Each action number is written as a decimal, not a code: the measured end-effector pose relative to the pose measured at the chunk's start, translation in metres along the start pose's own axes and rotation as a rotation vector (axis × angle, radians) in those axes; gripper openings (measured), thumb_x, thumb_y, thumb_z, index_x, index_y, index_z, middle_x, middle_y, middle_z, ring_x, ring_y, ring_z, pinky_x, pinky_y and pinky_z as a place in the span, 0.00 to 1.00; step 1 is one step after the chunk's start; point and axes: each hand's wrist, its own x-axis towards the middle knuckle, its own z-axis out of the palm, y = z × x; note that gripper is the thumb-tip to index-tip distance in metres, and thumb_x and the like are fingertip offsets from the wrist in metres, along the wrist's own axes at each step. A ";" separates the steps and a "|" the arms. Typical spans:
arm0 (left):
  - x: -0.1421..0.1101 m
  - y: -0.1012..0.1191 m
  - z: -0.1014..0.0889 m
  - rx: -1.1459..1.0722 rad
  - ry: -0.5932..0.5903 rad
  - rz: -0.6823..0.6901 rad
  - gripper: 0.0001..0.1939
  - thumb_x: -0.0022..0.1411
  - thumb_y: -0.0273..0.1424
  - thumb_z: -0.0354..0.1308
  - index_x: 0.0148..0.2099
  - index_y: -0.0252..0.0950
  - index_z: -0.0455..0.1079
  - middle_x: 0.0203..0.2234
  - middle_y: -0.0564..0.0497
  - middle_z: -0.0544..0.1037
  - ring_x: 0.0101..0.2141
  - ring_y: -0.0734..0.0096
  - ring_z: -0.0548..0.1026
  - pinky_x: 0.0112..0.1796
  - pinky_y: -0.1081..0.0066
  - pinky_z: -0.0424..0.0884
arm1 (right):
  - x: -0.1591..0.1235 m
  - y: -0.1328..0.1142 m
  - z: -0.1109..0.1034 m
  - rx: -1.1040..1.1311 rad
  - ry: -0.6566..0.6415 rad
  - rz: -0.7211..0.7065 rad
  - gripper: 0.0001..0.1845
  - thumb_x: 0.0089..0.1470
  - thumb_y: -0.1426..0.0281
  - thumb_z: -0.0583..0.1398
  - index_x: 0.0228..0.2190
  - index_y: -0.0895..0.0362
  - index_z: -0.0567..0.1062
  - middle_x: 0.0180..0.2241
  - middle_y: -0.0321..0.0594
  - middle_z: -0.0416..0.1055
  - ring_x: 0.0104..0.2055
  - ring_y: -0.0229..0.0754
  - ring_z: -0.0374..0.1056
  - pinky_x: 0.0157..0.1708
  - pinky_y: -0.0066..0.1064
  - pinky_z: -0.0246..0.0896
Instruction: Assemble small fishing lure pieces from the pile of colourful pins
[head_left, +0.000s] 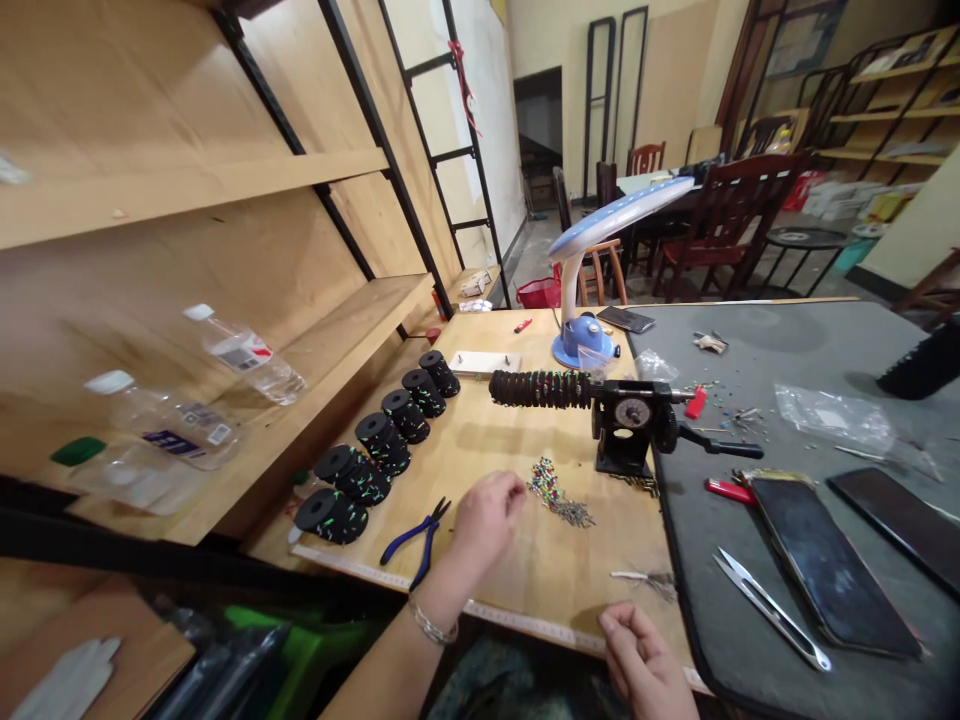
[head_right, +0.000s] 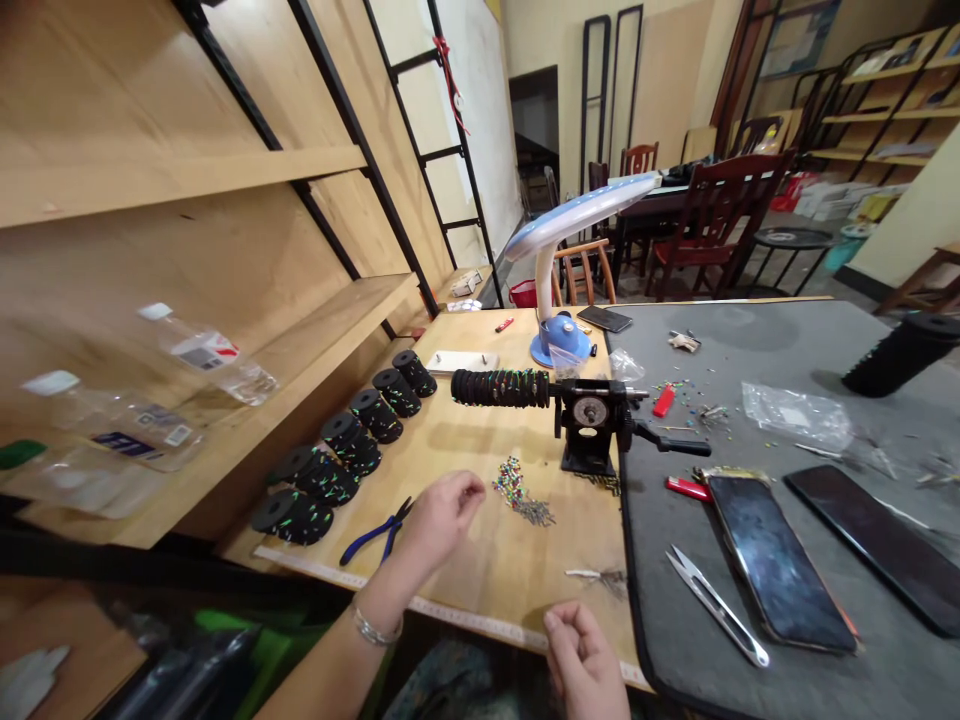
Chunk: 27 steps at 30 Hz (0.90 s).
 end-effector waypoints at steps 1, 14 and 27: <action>0.003 -0.008 -0.005 0.019 0.021 -0.033 0.07 0.61 0.24 0.52 0.37 0.37 0.71 0.32 0.49 0.78 0.35 0.65 0.74 0.36 0.69 0.67 | 0.000 0.001 0.000 -0.002 -0.001 0.001 0.29 0.37 0.43 0.65 0.23 0.54 0.66 0.12 0.21 0.46 0.15 0.28 0.39 0.16 0.23 0.32; 0.016 -0.031 0.009 0.142 -0.043 -0.003 0.07 0.56 0.22 0.56 0.37 0.35 0.71 0.36 0.44 0.75 0.42 0.57 0.71 0.44 0.63 0.65 | -0.001 0.000 -0.001 -0.041 -0.041 -0.025 0.28 0.41 0.42 0.63 0.23 0.55 0.66 0.13 0.21 0.43 0.15 0.29 0.37 0.16 0.23 0.31; -0.014 0.104 0.053 -0.120 -0.410 0.469 0.09 0.58 0.29 0.58 0.42 0.35 0.70 0.39 0.44 0.76 0.43 0.57 0.71 0.45 0.62 0.66 | -0.002 0.013 0.005 -0.317 -0.117 -0.319 0.20 0.50 0.53 0.60 0.22 0.58 0.72 0.19 0.35 0.68 0.23 0.39 0.61 0.24 0.28 0.57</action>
